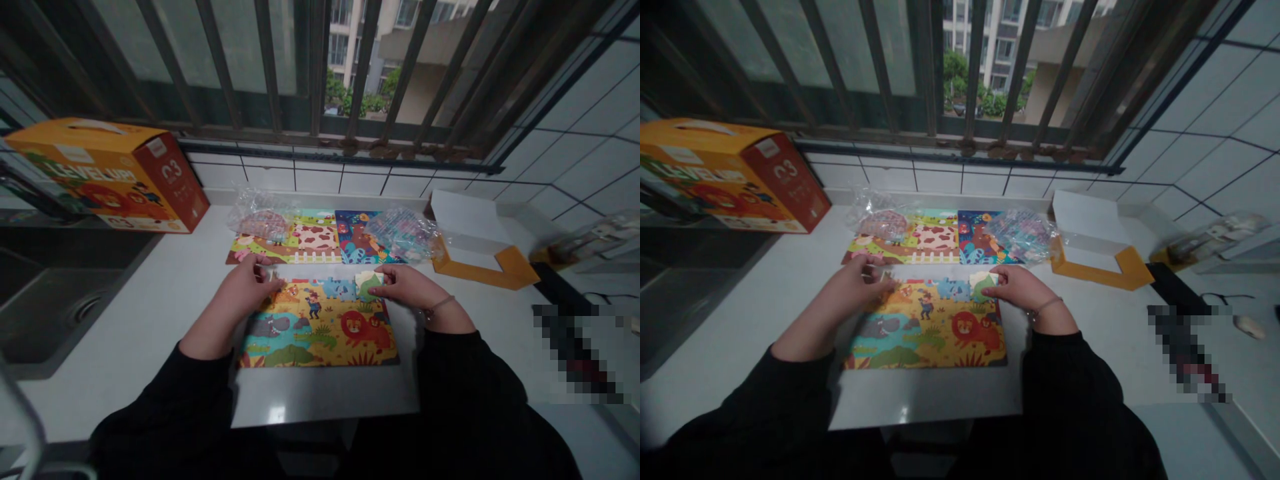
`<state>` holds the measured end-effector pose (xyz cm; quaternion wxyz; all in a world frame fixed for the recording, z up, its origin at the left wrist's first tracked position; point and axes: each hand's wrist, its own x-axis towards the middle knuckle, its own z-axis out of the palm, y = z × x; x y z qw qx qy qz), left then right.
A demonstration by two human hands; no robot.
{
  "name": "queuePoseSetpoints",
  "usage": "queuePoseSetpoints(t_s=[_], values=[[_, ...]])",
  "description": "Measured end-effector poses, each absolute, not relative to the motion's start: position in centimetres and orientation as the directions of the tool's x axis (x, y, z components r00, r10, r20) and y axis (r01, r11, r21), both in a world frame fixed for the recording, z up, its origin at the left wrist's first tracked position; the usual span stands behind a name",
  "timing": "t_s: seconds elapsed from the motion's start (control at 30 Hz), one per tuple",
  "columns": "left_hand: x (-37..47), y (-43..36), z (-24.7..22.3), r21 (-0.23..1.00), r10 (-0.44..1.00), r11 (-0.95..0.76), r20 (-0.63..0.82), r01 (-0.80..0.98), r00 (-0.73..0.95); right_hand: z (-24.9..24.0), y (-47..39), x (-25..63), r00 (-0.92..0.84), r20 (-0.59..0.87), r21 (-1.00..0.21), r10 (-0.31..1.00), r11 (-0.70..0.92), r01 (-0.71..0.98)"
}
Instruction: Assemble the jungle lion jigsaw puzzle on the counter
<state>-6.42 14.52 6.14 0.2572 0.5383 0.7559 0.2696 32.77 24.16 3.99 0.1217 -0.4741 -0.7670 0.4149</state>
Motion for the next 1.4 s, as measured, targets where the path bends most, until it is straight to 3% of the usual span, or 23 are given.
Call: queuePoseSetpoints(t_s=[0.1,0.23,0.3,0.43,0.57,0.77,0.87,0.97,1.1,1.3,1.4], values=[[-6.2,14.7,6.2,0.746,0.956,0.271,-0.136,0.609,-0.259,4.2,24.1,32.4,-0.518,-0.197,-0.768,0.833,0.197,0.609],[-6.7,14.7,6.6,0.55,0.957,0.289,-0.158,0.784,-0.242,4.3,24.0,32.1,-0.49,-0.216,-0.779,0.844,0.153,0.608],[-7.0,14.7,6.7,0.528,0.958,0.285,-0.172,0.8,-0.228,4.4,24.0,32.0,-0.486,-0.231,-0.783,0.843,0.136,0.607],[-7.5,14.7,6.4,0.604,0.954,0.292,-0.128,0.741,-0.272,4.4,24.1,32.0,-0.493,-0.227,-0.781,0.84,0.146,0.608],[-7.6,14.8,6.0,0.777,0.945,0.291,-0.141,0.559,-0.295,4.1,24.3,32.2,-0.5,-0.206,-0.772,0.841,0.174,0.611],[-6.5,14.7,5.7,0.915,0.96,0.277,-0.248,0.292,-0.132,3.8,24.4,32.3,-0.504,-0.198,-0.758,0.841,0.195,0.623],[-5.7,14.6,5.4,0.86,0.983,0.178,-0.174,0.478,-0.054,4.0,24.2,32.1,-0.505,-0.201,-0.763,0.84,0.189,0.618],[-5.2,14.6,5.0,0.651,0.998,0.053,-0.008,0.758,-0.062,4.2,24.1,31.9,-0.503,-0.198,-0.765,0.841,0.188,0.616],[-5.4,14.8,4.7,0.489,0.999,-0.04,0.039,0.871,0.024,4.3,24.1,31.8,-0.491,-0.191,-0.751,0.85,0.196,0.631],[-5.9,15.0,3.9,0.49,0.998,0.016,-0.058,0.871,0.015,3.7,24.4,32.0,-0.474,-0.169,-0.74,0.864,0.206,0.64],[-5.7,15.0,4.0,0.515,0.996,0.026,-0.088,0.857,0.023,3.9,24.0,31.5,-0.469,-0.129,-0.838,0.874,0.158,0.523]])
